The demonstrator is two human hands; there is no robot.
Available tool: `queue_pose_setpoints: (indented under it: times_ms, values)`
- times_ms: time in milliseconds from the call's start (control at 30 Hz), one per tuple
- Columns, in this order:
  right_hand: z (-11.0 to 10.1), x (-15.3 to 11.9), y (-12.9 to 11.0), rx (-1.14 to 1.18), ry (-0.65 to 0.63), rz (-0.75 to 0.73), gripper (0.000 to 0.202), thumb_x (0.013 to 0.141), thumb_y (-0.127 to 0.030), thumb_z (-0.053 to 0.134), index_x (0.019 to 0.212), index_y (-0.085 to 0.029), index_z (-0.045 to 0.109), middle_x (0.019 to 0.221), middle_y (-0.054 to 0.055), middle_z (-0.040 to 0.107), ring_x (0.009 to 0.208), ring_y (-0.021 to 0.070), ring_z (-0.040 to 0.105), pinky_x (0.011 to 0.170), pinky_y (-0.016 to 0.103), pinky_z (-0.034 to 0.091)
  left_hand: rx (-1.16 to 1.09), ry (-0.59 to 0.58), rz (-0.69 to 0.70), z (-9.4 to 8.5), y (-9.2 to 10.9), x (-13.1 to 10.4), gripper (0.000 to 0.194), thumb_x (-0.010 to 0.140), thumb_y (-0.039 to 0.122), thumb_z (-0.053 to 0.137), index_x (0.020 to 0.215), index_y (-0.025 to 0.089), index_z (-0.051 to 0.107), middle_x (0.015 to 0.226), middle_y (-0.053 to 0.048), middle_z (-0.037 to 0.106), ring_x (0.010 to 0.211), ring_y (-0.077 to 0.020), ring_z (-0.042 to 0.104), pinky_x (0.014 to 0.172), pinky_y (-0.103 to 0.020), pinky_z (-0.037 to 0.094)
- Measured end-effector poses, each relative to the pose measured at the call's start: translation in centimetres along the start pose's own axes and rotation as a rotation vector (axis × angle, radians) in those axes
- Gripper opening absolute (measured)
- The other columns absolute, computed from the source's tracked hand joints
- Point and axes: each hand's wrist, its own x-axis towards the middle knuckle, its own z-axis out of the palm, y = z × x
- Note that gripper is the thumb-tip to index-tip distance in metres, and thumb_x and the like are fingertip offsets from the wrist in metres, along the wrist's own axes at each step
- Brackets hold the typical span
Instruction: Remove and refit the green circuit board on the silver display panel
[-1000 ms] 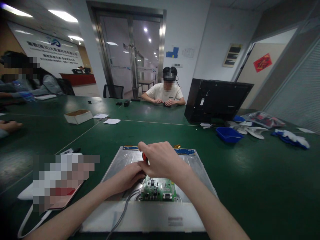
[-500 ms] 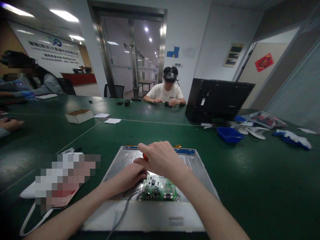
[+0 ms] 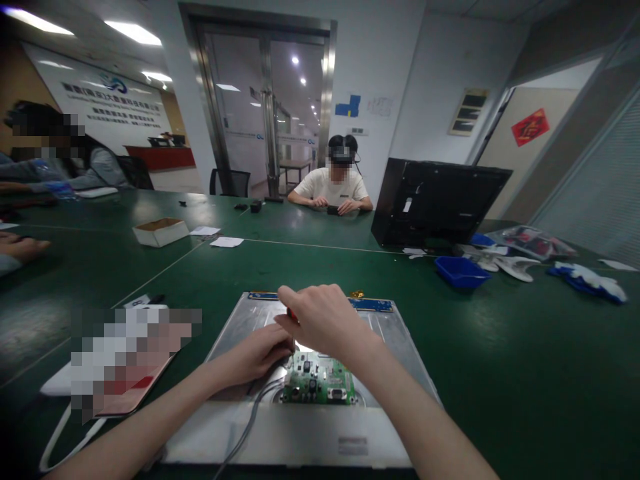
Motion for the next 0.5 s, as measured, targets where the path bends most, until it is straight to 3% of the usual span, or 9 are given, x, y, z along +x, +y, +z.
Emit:
queue_pose_setpoints:
  times_ms: [167, 367, 500]
  values:
    - [-0.39, -0.32, -0.10, 0.038, 0.008, -0.044, 0.014, 0.077, -0.022, 0.054, 0.090, -0.020, 0.050, 0.079, 0.000, 0.067, 0.059, 0.0111, 0.053, 0.049, 0.027, 0.018, -0.058, 0.026, 0.007, 0.25, -0.65, 0.01, 0.011, 0.090, 0.017, 0.049, 0.096, 0.018, 0.058, 0.097, -0.005, 0.062, 0.088, -0.0201, 0.056, 0.079, -0.032, 0.045]
    - [-0.35, -0.20, 0.09, 0.020, -0.011, -0.017, 0.021, 0.089, -0.042, 0.050, 0.086, -0.021, 0.053, 0.072, 0.000, 0.067, 0.057, 0.0115, 0.053, 0.050, 0.027, 0.017, -0.051, 0.041, 0.004, 0.57, -0.92, -0.05, 0.009, 0.088, 0.014, 0.050, 0.091, 0.018, 0.057, 0.094, -0.003, 0.062, 0.084, -0.0186, 0.055, 0.074, -0.030, 0.044]
    - [-0.42, -0.21, 0.10, 0.025, -0.006, -0.026, 0.007, 0.084, -0.026, 0.052, 0.088, -0.020, 0.052, 0.074, 0.000, 0.067, 0.058, 0.0111, 0.052, 0.050, 0.027, 0.017, -0.031, 0.045, 0.008, 0.60, -1.00, -0.08, 0.009, 0.087, 0.014, 0.051, 0.093, 0.018, 0.056, 0.093, -0.004, 0.061, 0.083, -0.0185, 0.055, 0.074, -0.030, 0.043]
